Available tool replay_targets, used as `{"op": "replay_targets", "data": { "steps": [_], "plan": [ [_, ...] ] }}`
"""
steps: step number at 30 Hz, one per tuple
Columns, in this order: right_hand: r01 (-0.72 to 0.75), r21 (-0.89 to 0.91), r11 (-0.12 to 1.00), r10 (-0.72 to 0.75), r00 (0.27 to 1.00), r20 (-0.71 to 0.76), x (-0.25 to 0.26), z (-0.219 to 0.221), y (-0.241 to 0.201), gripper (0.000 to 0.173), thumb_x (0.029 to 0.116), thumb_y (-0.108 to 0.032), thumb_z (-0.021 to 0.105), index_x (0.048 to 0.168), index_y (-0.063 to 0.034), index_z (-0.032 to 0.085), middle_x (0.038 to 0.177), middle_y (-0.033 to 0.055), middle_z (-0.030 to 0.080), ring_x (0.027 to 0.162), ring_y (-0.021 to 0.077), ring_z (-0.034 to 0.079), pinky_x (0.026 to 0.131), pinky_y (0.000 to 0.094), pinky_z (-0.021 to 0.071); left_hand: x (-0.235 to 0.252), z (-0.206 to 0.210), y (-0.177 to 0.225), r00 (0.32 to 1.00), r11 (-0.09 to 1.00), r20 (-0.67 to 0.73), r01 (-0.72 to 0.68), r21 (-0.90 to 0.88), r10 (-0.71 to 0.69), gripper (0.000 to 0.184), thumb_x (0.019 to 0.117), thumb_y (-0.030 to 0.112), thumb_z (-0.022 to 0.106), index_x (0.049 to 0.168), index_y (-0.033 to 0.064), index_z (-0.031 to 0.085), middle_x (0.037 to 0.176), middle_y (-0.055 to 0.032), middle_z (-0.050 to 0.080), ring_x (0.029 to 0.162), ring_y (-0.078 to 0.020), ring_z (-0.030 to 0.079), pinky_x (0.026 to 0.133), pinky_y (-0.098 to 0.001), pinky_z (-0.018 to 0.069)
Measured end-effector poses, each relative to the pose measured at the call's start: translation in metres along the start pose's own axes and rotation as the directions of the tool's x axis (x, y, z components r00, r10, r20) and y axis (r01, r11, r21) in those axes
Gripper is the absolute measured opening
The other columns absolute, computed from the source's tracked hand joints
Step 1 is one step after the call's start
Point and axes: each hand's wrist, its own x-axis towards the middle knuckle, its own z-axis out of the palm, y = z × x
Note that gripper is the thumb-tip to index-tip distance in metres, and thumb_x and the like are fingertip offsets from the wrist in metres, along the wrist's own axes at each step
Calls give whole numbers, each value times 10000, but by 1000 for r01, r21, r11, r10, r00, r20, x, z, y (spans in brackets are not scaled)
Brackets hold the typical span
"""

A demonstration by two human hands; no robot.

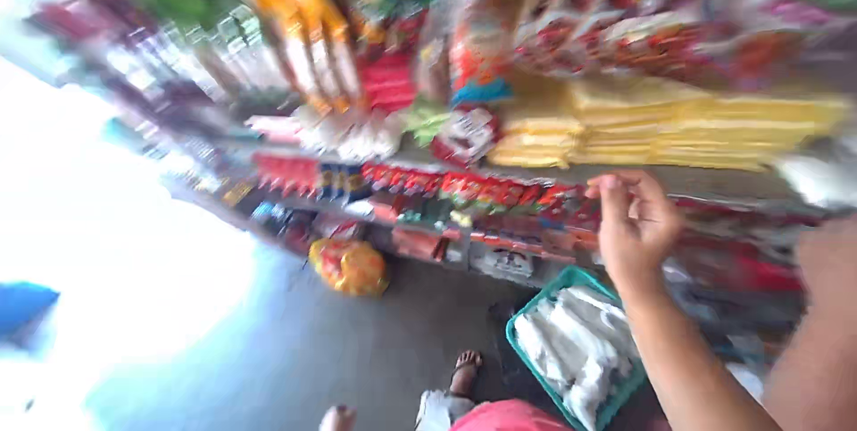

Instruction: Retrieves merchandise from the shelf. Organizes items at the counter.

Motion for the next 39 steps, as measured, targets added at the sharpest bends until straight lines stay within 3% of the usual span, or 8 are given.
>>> {"op": "replay_targets", "data": {
  "steps": [2,5,8,12,17,21,30,39],
  "plan": [
    [-43,105,994,24,985,173,-31,21,-14,264,1073,-162,511,1030,59,649,900,52,688,815,65,665,776,273,589,-46,17,-86,918,854,-226,181,-488,-324,434,1042,300,588,1257,-71,656,1231,-325,653,1178,-466,623,1023,-626,472],
    [-95,258,961,-12,923,384,-85,55,-47,285,1079,-144,495,986,94,623,875,48,668,784,9,647,759,209,575,-141,65,-143,714,272,-178,18,-962,-677,457,1099,268,479,1413,-62,501,1278,-304,621,1083,-405,653,907,-549,538],
    [-183,344,921,-90,758,645,-156,85,-84,345,1072,-208,526,970,98,648,851,85,683,742,21,650,721,191,567,-241,152,-189,745,324,-63,211,-922,-665,396,1085,211,513,1350,-79,561,1242,-291,650,1099,-390,671,961,-523,539],
    [-196,304,932,-259,225,939,-251,104,-138,340,1036,-271,544,1090,16,717,976,159,735,845,243,725,794,449,615,-373,276,-214,770,550,412,637,-540,-488,513,1022,383,627,1349,-11,617,1345,-268,617,1270,-388,590,1096,-540,438],
    [-104,391,914,-391,-474,789,-368,103,-186,266,1012,-251,651,1150,-35,724,1055,160,733,976,313,721,914,537,578,-488,347,-191,571,279,637,817,-505,-519,589,998,489,599,1266,-34,651,1310,-222,649,1232,-340,619,1033,-547,473],
    [32,369,929,-190,-814,549,-453,91,-227,367,1007,-264,669,1267,-5,668,1155,216,712,1104,379,681,1008,582,509,-506,387,-223,660,128,570,701,-701,-489,502,1041,430,563,1302,10,654,1327,-213,646,1247,-332,615,1063,-533,455],
    [304,603,737,69,-922,381,-640,108,-369,499,1007,-343,657,1381,-16,602,1317,265,645,1271,439,596,1072,636,448,-557,375,-396,761,7,216,279,-960,-612,439,1049,266,594,1388,-12,578,1372,-233,611,1283,-334,597,1122,-486,443],
    [163,725,669,-67,-958,278,-784,118,-576,465,1029,-301,633,1392,-13,593,1331,253,642,1272,419,601,1097,598,437,-689,440,-551,278,-433,457,147,-889,-845,368,1062,190,568,1338,-51,601,1339,-258,624,1236,-373,622,1069,-507,480]
  ]
}}
